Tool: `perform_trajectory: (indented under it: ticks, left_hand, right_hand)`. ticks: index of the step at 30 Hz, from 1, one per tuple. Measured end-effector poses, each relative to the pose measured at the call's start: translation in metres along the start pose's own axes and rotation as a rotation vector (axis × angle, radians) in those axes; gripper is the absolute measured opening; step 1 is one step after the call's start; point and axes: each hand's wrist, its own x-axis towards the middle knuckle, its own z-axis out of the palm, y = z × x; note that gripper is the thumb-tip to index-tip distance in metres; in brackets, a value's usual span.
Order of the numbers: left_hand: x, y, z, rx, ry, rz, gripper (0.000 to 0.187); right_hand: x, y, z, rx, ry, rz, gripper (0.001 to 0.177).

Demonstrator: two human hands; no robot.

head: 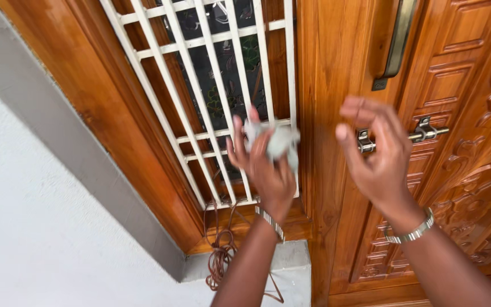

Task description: The person wipes the white metal grille and wooden frame of a door using a cloth. They repeatedly dip the cloth into a bucket of soapy water, wring it out, and continue wiping the door surface.

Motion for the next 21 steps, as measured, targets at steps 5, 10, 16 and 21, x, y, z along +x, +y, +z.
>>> perform_trajectory:
  ticks: [5,10,16,21]
  left_hand:
    - [0.135,0.017,0.079,0.177,0.092,0.232,0.057]
    - [0.131,0.005,0.082,0.333,-0.084,0.323,0.058]
    - [0.086,-0.015,0.076,0.51,-0.22,0.364,0.055]
    - [0.007,-0.047,0.071,0.399,-0.22,0.37,0.06]
  right_hand:
    - [0.065,0.037,0.051,-0.066,0.198,-0.047,0.033]
    - [0.047,0.05,0.076,-0.211,0.245,-0.046,0.031]
    - [0.043,0.05,0.075,-0.089,0.255,-0.035,0.028]
    - [0.042,0.044,0.075,-0.044,0.265,-0.02,0.027]
